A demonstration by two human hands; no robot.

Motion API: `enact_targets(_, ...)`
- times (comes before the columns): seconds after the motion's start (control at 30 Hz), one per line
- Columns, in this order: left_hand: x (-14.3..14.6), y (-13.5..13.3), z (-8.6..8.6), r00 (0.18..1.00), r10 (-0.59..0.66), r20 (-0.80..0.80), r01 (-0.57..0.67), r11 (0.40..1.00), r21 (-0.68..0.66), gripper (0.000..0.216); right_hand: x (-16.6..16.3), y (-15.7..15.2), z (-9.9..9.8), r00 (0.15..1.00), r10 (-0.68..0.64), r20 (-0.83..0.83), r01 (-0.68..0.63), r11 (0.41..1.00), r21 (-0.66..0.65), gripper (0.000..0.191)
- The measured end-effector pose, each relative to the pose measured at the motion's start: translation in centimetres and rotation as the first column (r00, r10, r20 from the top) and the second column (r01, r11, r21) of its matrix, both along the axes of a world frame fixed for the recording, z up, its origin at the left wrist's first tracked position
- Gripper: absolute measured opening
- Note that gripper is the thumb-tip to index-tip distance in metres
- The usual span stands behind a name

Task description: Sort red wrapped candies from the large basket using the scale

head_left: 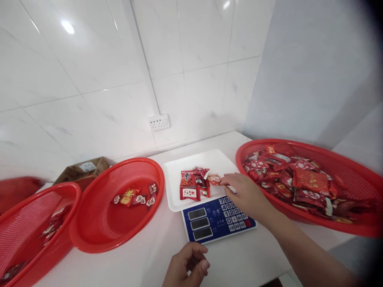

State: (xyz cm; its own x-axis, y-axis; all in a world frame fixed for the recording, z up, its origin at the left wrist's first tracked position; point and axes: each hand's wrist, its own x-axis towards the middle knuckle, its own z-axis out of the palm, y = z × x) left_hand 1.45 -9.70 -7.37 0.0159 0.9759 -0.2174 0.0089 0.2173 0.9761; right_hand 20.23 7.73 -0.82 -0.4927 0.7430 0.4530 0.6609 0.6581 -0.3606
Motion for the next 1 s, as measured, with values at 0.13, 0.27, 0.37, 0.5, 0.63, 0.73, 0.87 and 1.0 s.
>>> enact_targets(0.13,0.1,-0.1,0.8,0.999,0.002,0.032,-0.002,1.0,-0.005,0.048,1.5,-1.5,1.2,0.969,-0.158,-0.192,0.133,0.982,-0.137,0.02)
enact_targets(0.27,0.5,-0.3,1.7,0.993,-0.014,0.115,0.016,1.0,-0.018,0.043,3.0,-4.4,2.0,0.919,-0.095,-0.381,-0.068,0.917,-0.393,0.018)
enact_targets(0.37,1.3,-0.5,1.7,0.952,-0.06,0.299,0.092,0.991,-0.095,0.048,3.4,-6.8,1.7,0.919,0.097,-0.383,-0.296,0.811,-0.505,0.019)
enact_targets(0.5,2.5,-0.4,0.8,0.825,-0.121,0.552,0.257,0.95,-0.176,0.05,3.0,-9.0,0.8,0.882,0.284,-0.376,-0.459,0.7,-0.547,0.016)
enact_targets(0.63,2.7,0.2,0.3,0.739,-0.025,0.673,0.222,0.953,-0.207,0.042,3.0,-9.6,0.3,0.857,0.312,-0.41,-0.508,0.641,-0.575,0.015)
enact_targets(0.73,2.3,0.5,0.8,0.769,0.104,0.631,0.066,0.969,-0.24,0.043,3.2,-9.5,-0.5,0.865,0.224,-0.45,-0.487,0.594,-0.64,0.025)
enact_targets(0.87,2.0,0.4,1.3,0.851,0.136,0.508,-0.059,0.984,-0.166,0.041,2.4,-9.9,-2.3,0.804,-0.004,-0.595,-0.545,0.396,-0.739,0.048)
enact_targets(1.0,2.3,0.2,1.2,0.927,0.126,0.352,-0.106,0.991,-0.076,0.037,0.9,-10.7,-3.4,0.794,-0.092,-0.601,-0.593,0.1,-0.799,0.042)
